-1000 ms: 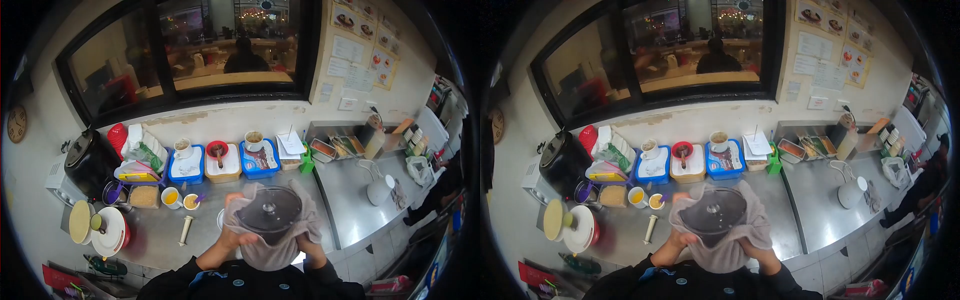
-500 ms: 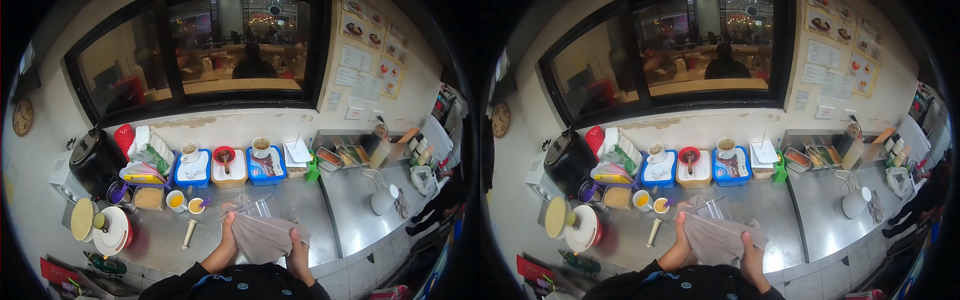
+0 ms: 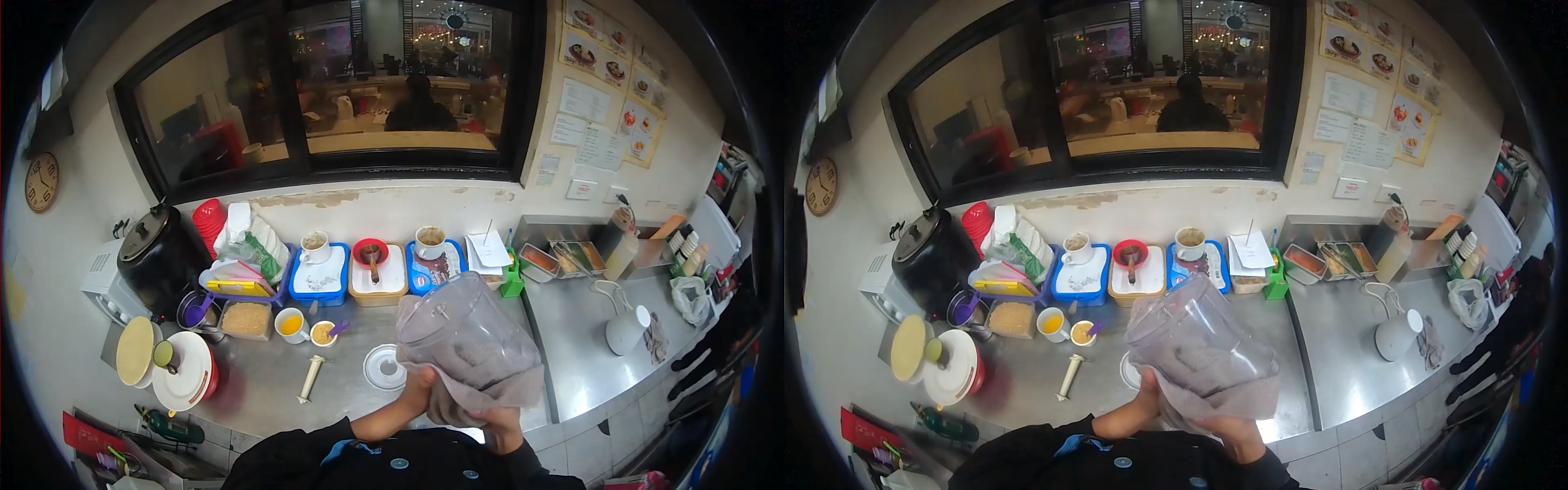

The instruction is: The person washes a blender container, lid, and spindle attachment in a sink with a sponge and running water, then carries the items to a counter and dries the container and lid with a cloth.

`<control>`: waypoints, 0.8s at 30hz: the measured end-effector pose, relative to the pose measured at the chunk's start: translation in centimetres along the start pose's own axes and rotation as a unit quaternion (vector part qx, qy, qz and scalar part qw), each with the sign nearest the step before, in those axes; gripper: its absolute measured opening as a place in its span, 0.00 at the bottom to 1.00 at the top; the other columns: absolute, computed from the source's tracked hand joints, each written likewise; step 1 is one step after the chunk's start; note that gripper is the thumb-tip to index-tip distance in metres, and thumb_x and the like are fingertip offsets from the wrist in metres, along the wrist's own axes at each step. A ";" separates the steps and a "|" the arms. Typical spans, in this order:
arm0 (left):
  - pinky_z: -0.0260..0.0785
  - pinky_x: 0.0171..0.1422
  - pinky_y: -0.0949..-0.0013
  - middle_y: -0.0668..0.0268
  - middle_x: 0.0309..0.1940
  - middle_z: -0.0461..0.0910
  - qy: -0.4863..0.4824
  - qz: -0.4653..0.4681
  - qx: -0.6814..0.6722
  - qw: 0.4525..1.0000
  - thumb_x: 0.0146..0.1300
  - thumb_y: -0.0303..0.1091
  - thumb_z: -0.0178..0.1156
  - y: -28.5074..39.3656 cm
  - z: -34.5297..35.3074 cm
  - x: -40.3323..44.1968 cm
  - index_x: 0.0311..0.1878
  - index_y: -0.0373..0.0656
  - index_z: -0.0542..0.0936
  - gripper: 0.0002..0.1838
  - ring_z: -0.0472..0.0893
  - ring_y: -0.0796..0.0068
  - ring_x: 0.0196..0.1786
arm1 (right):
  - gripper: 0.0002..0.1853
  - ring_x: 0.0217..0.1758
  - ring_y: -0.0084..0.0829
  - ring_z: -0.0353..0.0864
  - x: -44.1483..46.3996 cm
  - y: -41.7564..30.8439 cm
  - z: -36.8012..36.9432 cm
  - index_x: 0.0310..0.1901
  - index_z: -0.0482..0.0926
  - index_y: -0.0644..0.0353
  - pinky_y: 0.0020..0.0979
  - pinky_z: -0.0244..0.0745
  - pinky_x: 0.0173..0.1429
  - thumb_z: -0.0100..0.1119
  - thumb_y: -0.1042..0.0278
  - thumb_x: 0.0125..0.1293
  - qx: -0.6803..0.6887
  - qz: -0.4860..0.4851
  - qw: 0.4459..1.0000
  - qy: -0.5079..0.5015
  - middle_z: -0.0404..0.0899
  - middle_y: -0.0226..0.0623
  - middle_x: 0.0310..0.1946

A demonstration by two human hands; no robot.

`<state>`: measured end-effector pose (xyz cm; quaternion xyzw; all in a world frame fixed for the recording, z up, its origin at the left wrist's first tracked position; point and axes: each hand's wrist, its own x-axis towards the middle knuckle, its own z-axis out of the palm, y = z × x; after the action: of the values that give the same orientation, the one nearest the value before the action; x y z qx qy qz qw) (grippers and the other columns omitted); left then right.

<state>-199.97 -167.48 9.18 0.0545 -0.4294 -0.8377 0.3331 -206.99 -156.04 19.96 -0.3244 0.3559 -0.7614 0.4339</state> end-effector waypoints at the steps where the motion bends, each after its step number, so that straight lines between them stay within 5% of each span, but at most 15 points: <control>1: 0.60 0.61 0.64 0.61 0.56 0.66 0.013 0.023 0.139 0.990 0.48 0.58 0.63 -0.4 0.1 -0.1 0.61 0.38 0.59 0.45 0.67 0.65 0.59 | 0.36 0.59 0.39 0.66 0.2 -0.1 0.1 0.58 0.62 0.66 0.32 0.60 0.61 0.64 0.75 0.43 0.009 -0.023 0.999 0.028 0.66 0.46 0.56; 3: 0.60 0.61 0.64 0.61 0.54 0.69 0.045 0.024 0.240 0.969 0.50 0.56 0.64 -0.1 0.7 -0.3 0.59 0.37 0.62 0.41 0.69 0.66 0.57 | 0.25 0.53 0.35 0.72 0.9 2.1 -2.8 0.52 0.68 0.66 0.31 0.68 0.53 0.59 0.73 0.50 -0.372 -0.108 0.921 0.049 0.70 0.44 0.51; 5: 0.59 0.61 0.65 0.60 0.54 0.69 -0.005 0.084 0.135 0.987 0.50 0.54 0.64 1.7 2.8 0.8 0.59 0.36 0.63 0.40 0.68 0.68 0.57 | 0.23 0.48 0.36 0.74 1.1 2.5 -3.9 0.52 0.66 0.67 0.34 0.70 0.53 0.52 0.67 0.55 0.019 -0.107 0.990 0.089 0.72 0.43 0.47; 6: 0.55 0.64 0.66 0.60 0.59 0.63 -0.066 -0.022 0.152 0.986 0.49 0.50 0.66 1.8 1.0 1.3 0.62 0.36 0.57 0.44 0.62 0.70 0.62 | 0.23 0.50 0.35 0.73 1.6 2.2 -3.6 0.52 0.66 0.65 0.36 0.69 0.54 0.52 0.67 0.54 -0.017 -0.121 0.986 0.115 0.72 0.41 0.46; 9: 0.55 0.64 0.63 0.60 0.61 0.59 -0.201 -0.081 0.292 0.932 0.50 0.47 0.66 6.9 0.7 2.0 0.66 0.40 0.49 0.47 0.62 0.67 0.61 | 0.22 0.45 0.30 0.75 2.2 1.2 -3.7 0.51 0.66 0.66 0.29 0.70 0.49 0.52 0.75 0.52 0.054 -0.194 0.964 0.173 0.73 0.37 0.43; 10: 0.52 0.66 0.63 0.60 0.64 0.54 -0.207 -0.036 0.233 0.949 0.49 0.40 0.67 8.3 0.8 1.7 0.67 0.39 0.44 0.50 0.56 0.67 0.65 | 0.25 0.57 0.39 0.68 2.3 1.7 -5.7 0.55 0.62 0.64 0.41 0.66 0.58 0.49 0.65 0.56 0.032 -0.191 0.965 0.176 0.68 0.43 0.51; 11: 0.48 0.68 0.64 0.59 0.66 0.50 -0.211 0.009 0.174 0.962 0.47 0.33 0.68 9.7 0.8 1.4 0.67 0.39 0.40 0.53 0.50 0.66 0.68 | 0.25 0.57 0.39 0.68 2.3 1.2 -6.4 0.55 0.62 0.64 0.41 0.66 0.58 0.49 0.65 0.56 0.032 -0.191 0.965 0.176 0.68 0.43 0.51; 14: 0.46 0.69 0.63 0.60 0.67 0.48 -0.159 0.070 0.149 0.974 0.51 0.35 0.64 12.8 0.4 1.3 0.68 0.44 0.35 0.52 0.48 0.62 0.69 | 0.25 0.56 0.46 0.69 2.2 -0.6 -6.3 0.57 0.61 0.63 0.45 0.65 0.60 0.46 0.63 0.58 0.042 -0.218 0.964 0.149 0.67 0.48 0.54; 17: 0.49 0.69 0.62 0.60 0.66 0.51 0.088 0.395 -0.007 0.915 0.54 0.41 0.60 10.7 1.1 1.5 0.68 0.46 0.42 0.45 0.53 0.63 0.67 | 0.27 0.56 0.47 0.69 1.8 -1.8 -5.3 0.58 0.60 0.64 0.45 0.65 0.60 0.45 0.62 0.58 0.110 -0.292 0.939 0.143 0.66 0.49 0.54; 21: 0.51 0.68 0.63 0.60 0.64 0.56 0.096 0.232 0.378 0.891 0.53 0.39 0.59 8.1 -1.7 0.8 0.65 0.45 0.52 0.39 0.59 0.66 0.64 | 0.33 0.60 0.42 0.65 0.8 -2.1 -5.5 0.60 0.57 0.67 0.40 0.64 0.61 0.49 0.70 0.50 0.159 -0.271 0.935 0.163 0.64 0.48 0.57; 24: 0.52 0.67 0.64 0.61 0.62 0.60 0.029 0.195 0.710 0.676 0.52 0.38 0.59 8.4 -3.2 0.7 0.63 0.44 0.59 0.35 0.64 0.67 0.62 | 0.32 0.57 0.42 0.69 0.7 -1.2 -5.9 0.60 0.57 0.67 0.38 0.63 0.62 0.49 0.72 0.50 0.045 -0.295 0.939 0.171 0.66 0.47 0.55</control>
<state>-195.04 -173.51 13.66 0.2137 -0.8862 -0.1953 0.3618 -212.49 -154.67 17.87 -0.2597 0.2785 -0.9145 0.1367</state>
